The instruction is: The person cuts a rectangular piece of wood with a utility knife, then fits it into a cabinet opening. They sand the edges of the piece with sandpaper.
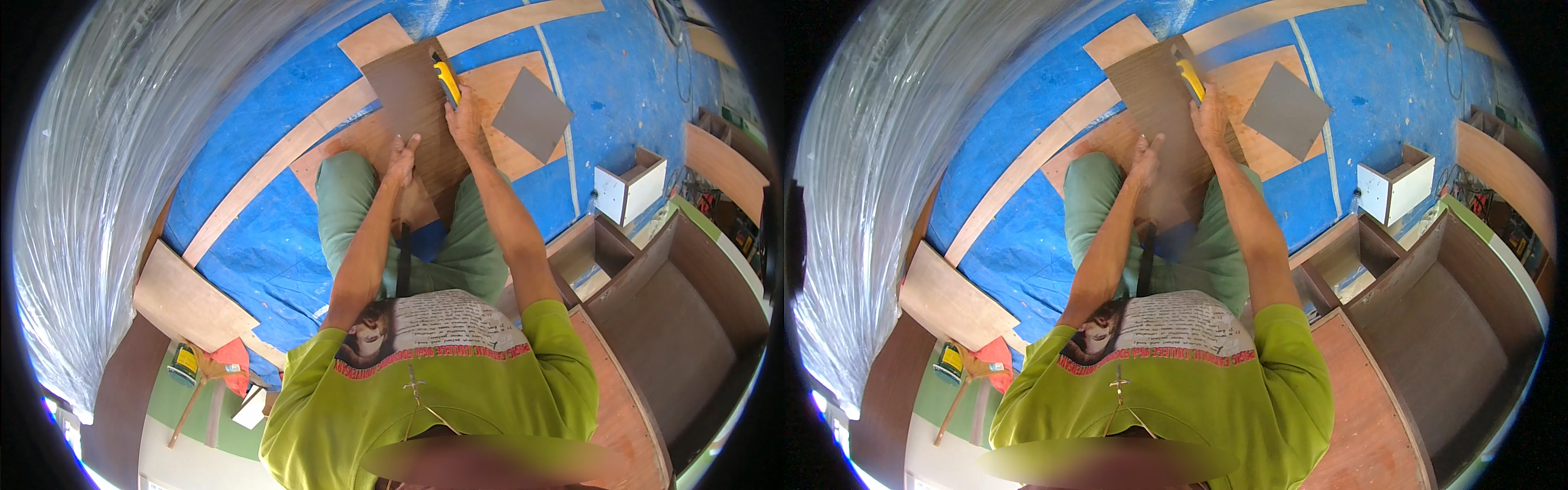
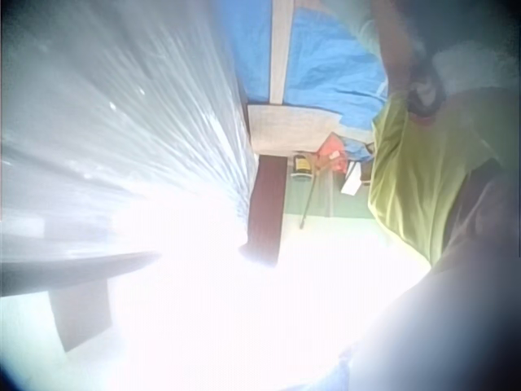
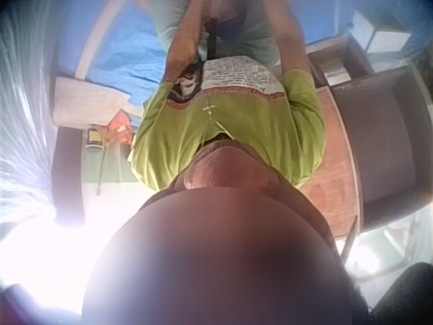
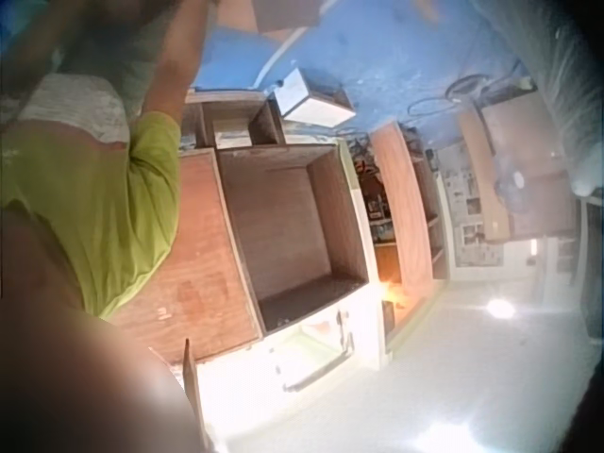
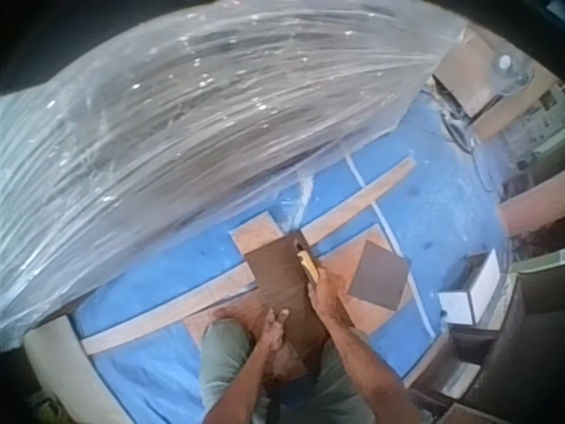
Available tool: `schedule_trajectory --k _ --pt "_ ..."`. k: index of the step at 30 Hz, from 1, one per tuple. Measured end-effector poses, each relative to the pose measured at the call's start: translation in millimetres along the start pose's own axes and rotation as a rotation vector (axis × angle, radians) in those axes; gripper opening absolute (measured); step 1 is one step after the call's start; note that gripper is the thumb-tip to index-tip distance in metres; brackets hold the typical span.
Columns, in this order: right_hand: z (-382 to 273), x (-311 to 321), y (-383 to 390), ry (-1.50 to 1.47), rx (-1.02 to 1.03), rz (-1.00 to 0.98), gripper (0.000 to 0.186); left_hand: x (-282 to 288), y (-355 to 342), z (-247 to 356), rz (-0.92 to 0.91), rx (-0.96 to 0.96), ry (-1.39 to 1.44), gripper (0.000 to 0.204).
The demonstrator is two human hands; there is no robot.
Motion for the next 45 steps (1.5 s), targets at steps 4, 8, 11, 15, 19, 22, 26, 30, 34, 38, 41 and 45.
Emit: schedule_trajectory --k 4,8,11,15,19,22,26,30,34,38,41,45 --pt "7.0 -1.0 -4.6 -0.095 -0.13 0.057 0.043 -2.9 3.0 3.9 -0.013 -0.005 0.036 0.043" --pt "14.1 0.4 -2.9 -0.267 -0.165 0.04 0.04 -1.3 2.1 -1.1 0.037 0.031 -0.009 0.044" --pt "13.9 -0.1 2.0 -0.325 -0.037 0.046 0.041 2.1 -4.2 -10.4 0.059 0.081 0.018 0.044" --pt "8.8 0.2 3.3 -0.164 0.026 0.012 0.044 5.1 -9.6 -14.8 0.024 -0.044 -0.029 0.042" --pt "-0.9 7.4 0.2 0.037 0.113 -0.008 0.045 5.1 -6.5 -15.1 0.119 0.114 -0.029 0.037" --pt "-8.5 3.4 -0.1 0.182 0.039 -0.125 0.044 0.1 -3.9 -8.2 -0.036 -0.004 0.096 0.049" --pt "-10.3 -7.7 1.0 0.146 -0.031 -0.06 0.044 1.4 -4.2 -9.2 0.005 0.02 0.072 0.048" --pt "2.8 -0.4 0.6 -0.019 0.053 -0.008 0.039 1.9 -6.6 -12.6 0.022 -0.041 0.055 0.04" --pt "22.0 34.6 16.4 -0.217 -0.185 -0.063 0.042 3.2 -2.0 -12.7 0.249 0.175 -0.158 0.041" --pt "29.4 80.3 41.1 0.121 -0.046 -0.244 0.05 -2.8 3.4 -0.4 0.05 0.016 0.014 0.046" --pt "36.8 98.1 49.4 0.158 0.074 -0.29 0.046 -3.2 2.6 1.7 0.042 0.086 0.072 0.053" --pt "50.4 98.3 43.6 0.313 0.209 -0.343 0.044 -0.9 -1.8 -0.2 0.042 0.041 0.052 0.051"
Point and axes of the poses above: each hand's wrist, its own y-axis away from the middle knuckle, its own x-axis out of the back of the hand, z = x × y, the point moved 2 cm from there along -y, towards the middle knuckle, and after that the axes turned 9 degrees about -z, right-handed, at the moved point
